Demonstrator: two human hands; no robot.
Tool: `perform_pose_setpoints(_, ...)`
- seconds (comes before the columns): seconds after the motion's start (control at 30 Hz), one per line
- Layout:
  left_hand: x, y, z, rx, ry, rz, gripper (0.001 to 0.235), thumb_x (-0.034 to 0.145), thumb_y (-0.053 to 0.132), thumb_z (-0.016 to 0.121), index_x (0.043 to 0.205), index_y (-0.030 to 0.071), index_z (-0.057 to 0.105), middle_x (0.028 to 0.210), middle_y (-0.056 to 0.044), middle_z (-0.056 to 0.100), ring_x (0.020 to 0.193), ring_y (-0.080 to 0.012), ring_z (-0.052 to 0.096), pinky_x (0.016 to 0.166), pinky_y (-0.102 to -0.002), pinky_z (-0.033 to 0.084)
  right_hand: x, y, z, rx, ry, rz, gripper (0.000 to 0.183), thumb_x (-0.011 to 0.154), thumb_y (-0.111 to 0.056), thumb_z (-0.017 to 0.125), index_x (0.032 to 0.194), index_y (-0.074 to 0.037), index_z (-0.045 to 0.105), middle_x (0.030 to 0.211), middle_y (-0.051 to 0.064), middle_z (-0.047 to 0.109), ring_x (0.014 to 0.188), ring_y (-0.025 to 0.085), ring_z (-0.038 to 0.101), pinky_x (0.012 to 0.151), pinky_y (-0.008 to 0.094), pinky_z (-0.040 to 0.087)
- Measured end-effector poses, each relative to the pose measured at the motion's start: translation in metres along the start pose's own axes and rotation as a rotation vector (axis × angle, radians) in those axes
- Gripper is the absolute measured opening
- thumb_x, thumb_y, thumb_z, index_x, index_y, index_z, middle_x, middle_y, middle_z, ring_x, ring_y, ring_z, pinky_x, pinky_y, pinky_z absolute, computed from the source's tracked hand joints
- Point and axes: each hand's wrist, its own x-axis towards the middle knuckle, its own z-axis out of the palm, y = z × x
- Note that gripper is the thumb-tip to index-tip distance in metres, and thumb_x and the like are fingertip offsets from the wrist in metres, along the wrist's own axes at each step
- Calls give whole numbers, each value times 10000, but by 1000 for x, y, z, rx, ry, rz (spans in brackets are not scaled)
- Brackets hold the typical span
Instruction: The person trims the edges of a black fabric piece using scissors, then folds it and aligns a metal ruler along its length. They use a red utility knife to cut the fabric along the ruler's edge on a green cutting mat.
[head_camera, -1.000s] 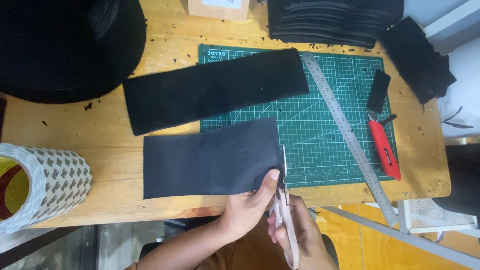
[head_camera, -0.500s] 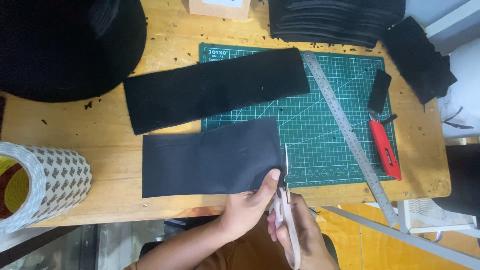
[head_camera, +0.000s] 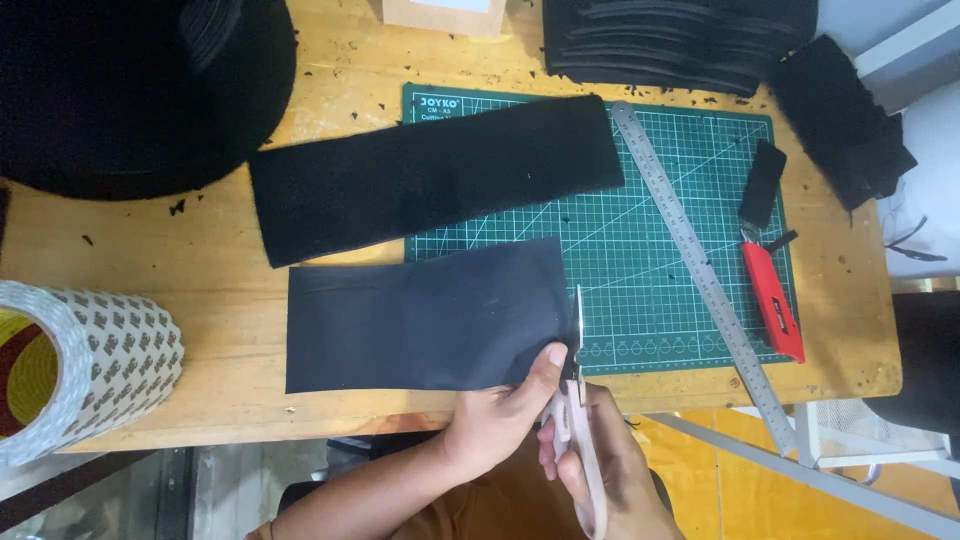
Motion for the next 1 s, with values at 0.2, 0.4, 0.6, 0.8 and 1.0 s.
perform_pose_setpoints(0.2,-1,-11,-3,156,136,95,436,1049,293,571,664,88,554,480,-42,578,350,-162,574,341,-249,489,5,18,-3,-10,15,-91,665,820,-576,693,1212,-49,591,906,86,665,682,191,643,615,342,555)
perform_pose_setpoints(0.4,0,-1,-2,-70,-75,-29,556,1099,308,464,639,1,523,497,-112,502,345,-233,525,285,-284,431,-1,-4,5,76,4,-62,645,818,-610,683,1128,-51,592,884,88,612,732,210,573,686,365,486)
perform_pose_setpoints(0.6,1,-1,-2,-22,3,30,504,1071,293,522,667,-8,542,488,-124,507,324,-241,520,264,-314,448,7,14,-3,26,22,-92,638,824,-518,722,1236,-50,582,892,96,661,701,206,631,645,358,542)
perform_pose_setpoints(0.8,-1,-9,-3,-47,95,-90,420,1047,299,568,762,-9,591,461,-122,516,303,-240,522,250,-335,460,10,11,3,-117,43,-178,541,901,-593,587,1014,-63,578,834,60,656,536,162,639,501,304,553)
perform_pose_setpoints(1.0,-2,-2,-4,-96,37,-229,516,1074,334,496,808,-82,641,458,-140,476,293,-256,495,229,-308,405,-1,-11,14,109,-30,-140,660,893,-634,617,1150,-28,583,931,116,640,807,241,640,815,402,539)
